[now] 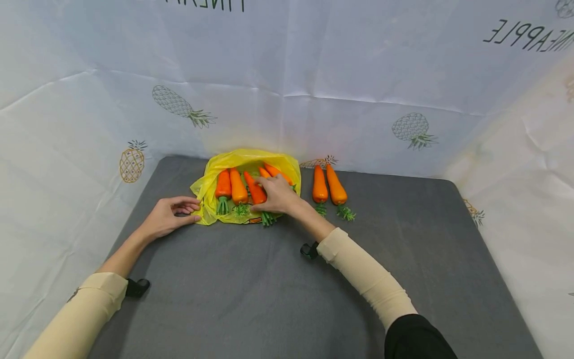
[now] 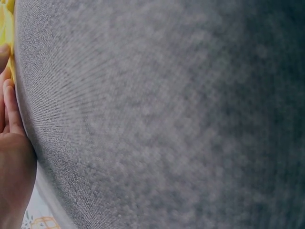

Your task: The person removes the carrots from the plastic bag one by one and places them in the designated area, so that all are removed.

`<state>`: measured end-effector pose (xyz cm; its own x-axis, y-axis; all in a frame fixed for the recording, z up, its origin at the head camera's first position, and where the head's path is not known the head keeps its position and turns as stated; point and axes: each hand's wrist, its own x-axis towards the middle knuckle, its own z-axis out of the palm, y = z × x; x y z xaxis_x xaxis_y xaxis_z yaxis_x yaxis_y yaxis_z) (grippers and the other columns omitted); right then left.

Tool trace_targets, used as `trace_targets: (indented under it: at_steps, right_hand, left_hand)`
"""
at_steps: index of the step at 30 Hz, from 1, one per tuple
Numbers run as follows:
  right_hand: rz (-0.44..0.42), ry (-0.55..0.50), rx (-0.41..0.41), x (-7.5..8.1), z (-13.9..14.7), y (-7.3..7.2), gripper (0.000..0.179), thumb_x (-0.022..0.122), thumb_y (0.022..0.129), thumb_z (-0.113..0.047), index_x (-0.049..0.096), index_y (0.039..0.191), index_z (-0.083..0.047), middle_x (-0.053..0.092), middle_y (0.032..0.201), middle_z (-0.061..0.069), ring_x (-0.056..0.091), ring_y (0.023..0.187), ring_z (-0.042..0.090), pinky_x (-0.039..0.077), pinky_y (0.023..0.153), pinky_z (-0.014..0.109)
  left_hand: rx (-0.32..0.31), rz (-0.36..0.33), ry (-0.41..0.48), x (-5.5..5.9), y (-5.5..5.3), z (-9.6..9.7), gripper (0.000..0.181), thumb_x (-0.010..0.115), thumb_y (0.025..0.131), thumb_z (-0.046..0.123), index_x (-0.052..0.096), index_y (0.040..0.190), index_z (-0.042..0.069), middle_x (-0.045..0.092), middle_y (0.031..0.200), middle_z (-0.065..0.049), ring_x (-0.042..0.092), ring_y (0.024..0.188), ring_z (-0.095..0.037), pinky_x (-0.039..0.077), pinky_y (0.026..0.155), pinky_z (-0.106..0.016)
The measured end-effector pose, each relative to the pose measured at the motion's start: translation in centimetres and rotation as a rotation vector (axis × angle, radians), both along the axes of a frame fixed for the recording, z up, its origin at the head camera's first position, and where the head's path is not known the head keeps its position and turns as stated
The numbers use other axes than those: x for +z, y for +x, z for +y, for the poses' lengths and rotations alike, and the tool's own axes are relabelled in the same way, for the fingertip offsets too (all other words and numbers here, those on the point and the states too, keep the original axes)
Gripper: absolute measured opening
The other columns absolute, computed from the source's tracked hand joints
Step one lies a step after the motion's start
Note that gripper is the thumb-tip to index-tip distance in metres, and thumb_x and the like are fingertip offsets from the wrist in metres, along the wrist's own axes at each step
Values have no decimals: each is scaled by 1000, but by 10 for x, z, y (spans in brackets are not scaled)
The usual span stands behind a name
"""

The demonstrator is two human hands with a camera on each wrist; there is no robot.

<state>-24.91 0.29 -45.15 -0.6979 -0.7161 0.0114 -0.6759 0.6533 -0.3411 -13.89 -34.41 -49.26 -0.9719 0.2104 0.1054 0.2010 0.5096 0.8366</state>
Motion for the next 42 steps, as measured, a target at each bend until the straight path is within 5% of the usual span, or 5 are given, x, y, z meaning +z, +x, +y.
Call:
trace_targets:
  at_steps: [13,20,23,36,42]
  right_hand:
    - [13,-92,-26,-4,-2,-1,57,81,96,-35,65,143,-7,73,91,8,55,78,19,46,98,43]
    - [-26,-216,-57,-5,1,-2,53,81,96,-28,65,141,-5,64,74,6,44,57,10,37,58,21]
    - [-45,-254,-58,-4,2,-3,52,79,96,-26,65,141,-5,68,79,10,44,55,9,35,55,19]
    - [-123,-293,-105,4,7,2,49,76,99,-31,65,142,-11,78,120,16,70,81,22,53,71,27]
    - [-158,-335,-113,11,12,6,47,78,98,-31,66,140,-11,78,121,15,75,98,26,61,78,35]
  left_hand:
    - [-5,7,1,0,-1,1,40,86,92,6,75,129,-3,79,114,-25,71,95,-2,56,84,-7]
    - [-5,7,0,0,-1,1,39,86,93,5,75,129,-3,79,114,-25,70,94,-3,56,83,-8]
    - [-4,6,-5,0,-1,1,39,86,93,6,75,130,-2,79,114,-25,70,94,-3,56,83,-8]
    - [-4,4,-9,0,-1,0,39,86,93,7,75,130,-2,79,115,-24,70,95,-2,56,84,-8]
    - [-3,-2,-2,-1,-1,0,39,86,93,7,75,129,-2,79,115,-25,70,94,0,56,84,-8]
